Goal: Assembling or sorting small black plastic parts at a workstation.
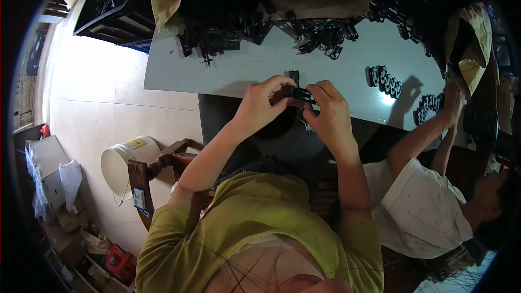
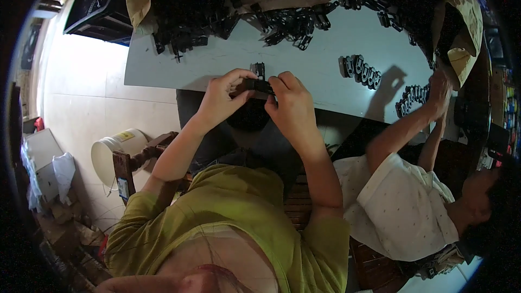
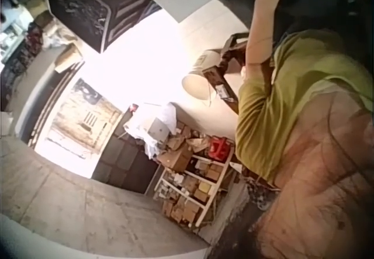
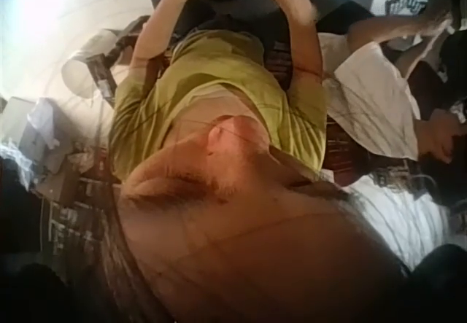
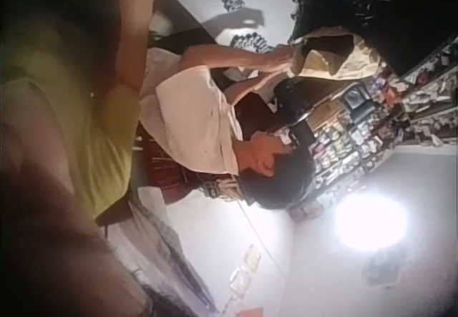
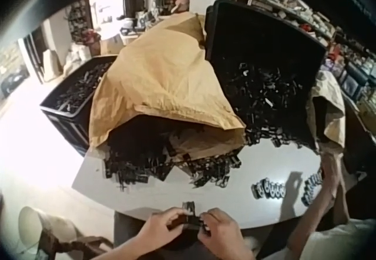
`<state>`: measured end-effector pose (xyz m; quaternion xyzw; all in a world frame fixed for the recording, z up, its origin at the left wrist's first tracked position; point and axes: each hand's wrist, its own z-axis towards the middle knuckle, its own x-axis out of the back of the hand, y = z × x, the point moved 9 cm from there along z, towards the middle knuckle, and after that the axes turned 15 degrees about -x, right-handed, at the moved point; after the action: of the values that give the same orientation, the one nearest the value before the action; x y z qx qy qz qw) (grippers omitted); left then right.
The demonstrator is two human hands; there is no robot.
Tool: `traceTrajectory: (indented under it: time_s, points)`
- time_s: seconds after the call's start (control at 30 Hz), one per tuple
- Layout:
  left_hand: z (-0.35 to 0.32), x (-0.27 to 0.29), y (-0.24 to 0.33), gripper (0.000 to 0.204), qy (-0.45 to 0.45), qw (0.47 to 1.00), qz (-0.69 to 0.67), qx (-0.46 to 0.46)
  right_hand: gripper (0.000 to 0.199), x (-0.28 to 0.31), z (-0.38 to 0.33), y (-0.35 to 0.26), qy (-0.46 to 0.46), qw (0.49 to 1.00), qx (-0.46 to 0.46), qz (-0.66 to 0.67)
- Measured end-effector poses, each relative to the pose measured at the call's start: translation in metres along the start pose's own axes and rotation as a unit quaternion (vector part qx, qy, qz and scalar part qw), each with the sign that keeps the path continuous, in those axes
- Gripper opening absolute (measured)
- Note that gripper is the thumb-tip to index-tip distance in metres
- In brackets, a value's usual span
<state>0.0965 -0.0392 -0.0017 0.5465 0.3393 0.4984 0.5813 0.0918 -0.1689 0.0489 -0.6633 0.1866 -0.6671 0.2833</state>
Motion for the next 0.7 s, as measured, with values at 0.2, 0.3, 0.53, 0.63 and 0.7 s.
traceTrajectory:
  time_s: [0.2, 0.3, 0.53, 0.63, 0.7]
  points:
    - [0.0, -0.002, 0.012, 0.028, -0.005, 0.996, 0.07, -0.052, 0.037, 0.006, -0.008, -0.02, 0.004, 0.997, 0.052, -0.051]
    - [0.0, 0.0, 0.014, 0.029, -0.001, 0.999, 0.029, -0.034, 0.035, 0.01, -0.013, -0.023, 0.01, 0.997, 0.083, 0.003]
    - [-0.004, -0.006, 0.033, 0.029, -0.057, 0.991, -0.039, -0.116, 0.032, -0.011, -0.024, 0.04, -0.177, 0.948, -0.142, 0.225]
    - [-0.013, -0.014, 0.016, 0.024, -0.062, 0.981, -0.181, -0.031, 0.029, -0.016, -0.03, 0.043, -0.228, 0.935, -0.169, 0.214]
    - [-0.015, -0.008, 0.013, 0.019, -0.022, 0.985, -0.171, -0.026, 0.032, 0.031, -0.011, 0.034, 0.002, 0.987, 0.02, 0.16]
